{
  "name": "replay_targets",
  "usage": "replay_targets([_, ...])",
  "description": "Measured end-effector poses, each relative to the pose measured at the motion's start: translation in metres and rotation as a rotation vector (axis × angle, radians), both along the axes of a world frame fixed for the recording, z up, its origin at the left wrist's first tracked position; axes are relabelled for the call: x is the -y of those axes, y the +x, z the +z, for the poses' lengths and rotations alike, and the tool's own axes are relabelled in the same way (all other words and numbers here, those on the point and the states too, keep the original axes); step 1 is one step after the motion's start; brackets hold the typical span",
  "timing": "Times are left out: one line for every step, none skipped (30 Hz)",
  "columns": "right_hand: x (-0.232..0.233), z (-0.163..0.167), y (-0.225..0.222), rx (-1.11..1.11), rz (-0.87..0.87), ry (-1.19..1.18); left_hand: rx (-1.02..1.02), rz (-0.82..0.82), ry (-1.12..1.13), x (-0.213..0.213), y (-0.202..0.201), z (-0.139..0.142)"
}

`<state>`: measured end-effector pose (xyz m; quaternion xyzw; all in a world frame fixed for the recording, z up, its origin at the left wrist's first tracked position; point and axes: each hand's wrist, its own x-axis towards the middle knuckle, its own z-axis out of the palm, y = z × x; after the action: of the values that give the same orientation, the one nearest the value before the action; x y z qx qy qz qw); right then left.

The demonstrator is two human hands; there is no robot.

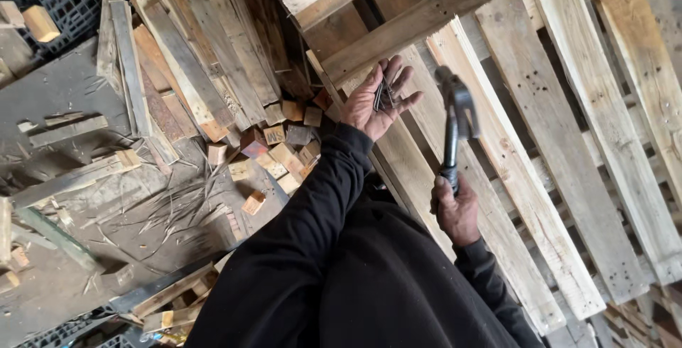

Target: The person repeatedly picks up nails from a wooden box and hammers them into a wooden pallet using a claw hammer. The person occasionally pauses to retrieve more nails from the box.

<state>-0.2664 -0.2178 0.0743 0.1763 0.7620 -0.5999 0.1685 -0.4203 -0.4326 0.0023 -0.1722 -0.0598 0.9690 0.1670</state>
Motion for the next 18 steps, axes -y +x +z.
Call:
replay_targets([-0.003,-0.006,0.009,0.063,-0.018,0.013,0.035,-0.019,-0.022,-0.004,0.007,0.002])
replay_targets([-0.006,-0.013,0.015,0.130,-0.018,0.027,0.067,-0.040,-0.045,-0.007,0.012,0.003])
replay_targets([-0.009,-0.020,0.019,0.190,-0.018,0.038,0.091,-0.059,-0.069,-0.010,0.016,0.004])
replay_targets([-0.012,-0.024,0.024,0.249,-0.014,0.051,0.072,-0.070,-0.062,-0.013,0.020,0.004])
replay_targets([-0.015,-0.026,0.028,0.274,-0.052,0.023,0.055,-0.078,-0.057,-0.015,0.025,0.004])
replay_targets([-0.017,-0.026,0.031,0.299,-0.090,-0.010,0.037,-0.086,-0.057,-0.017,0.027,0.004])
replay_targets([-0.018,-0.025,0.034,0.327,-0.133,-0.042,0.049,-0.087,-0.068,-0.018,0.029,0.003])
replay_targets([-0.018,-0.022,0.036,0.333,-0.121,-0.007,0.060,-0.089,-0.070,-0.020,0.030,0.002])
replay_targets([-0.017,-0.018,0.037,0.330,-0.110,0.031,0.063,-0.091,-0.069,-0.020,0.030,0.001])
replay_targets([-0.015,-0.014,0.037,0.326,-0.096,0.066,0.058,-0.122,-0.104,-0.020,0.030,-0.001])
replay_targets([-0.012,-0.010,0.037,0.285,-0.112,0.052,0.061,-0.154,-0.145,-0.019,0.030,-0.002])
replay_targets([-0.009,-0.007,0.035,0.253,-0.128,0.039,0.072,-0.186,-0.184,-0.016,0.030,-0.003])
replay_targets([-0.007,-0.005,0.033,0.216,-0.142,0.030,0.061,-0.186,-0.192,-0.014,0.030,-0.004])
replay_targets([-0.004,-0.004,0.030,0.208,-0.127,0.034,0.042,-0.184,-0.202,-0.009,0.029,-0.004])
replay_targets([-0.002,-0.006,0.027,0.203,-0.110,0.036,0.026,-0.182,-0.213,-0.005,0.028,-0.004])
replay_targets([0.000,-0.008,0.023,0.204,-0.093,0.040,0.011,-0.201,-0.250,0.000,0.028,-0.003])
replay_targets([0.002,-0.012,0.019,0.255,-0.074,0.059,-0.005,-0.219,-0.287,0.006,0.027,-0.002])
replay_targets([0.003,-0.016,0.015,0.303,-0.055,0.078,-0.025,-0.235,-0.325,0.012,0.026,-0.001])
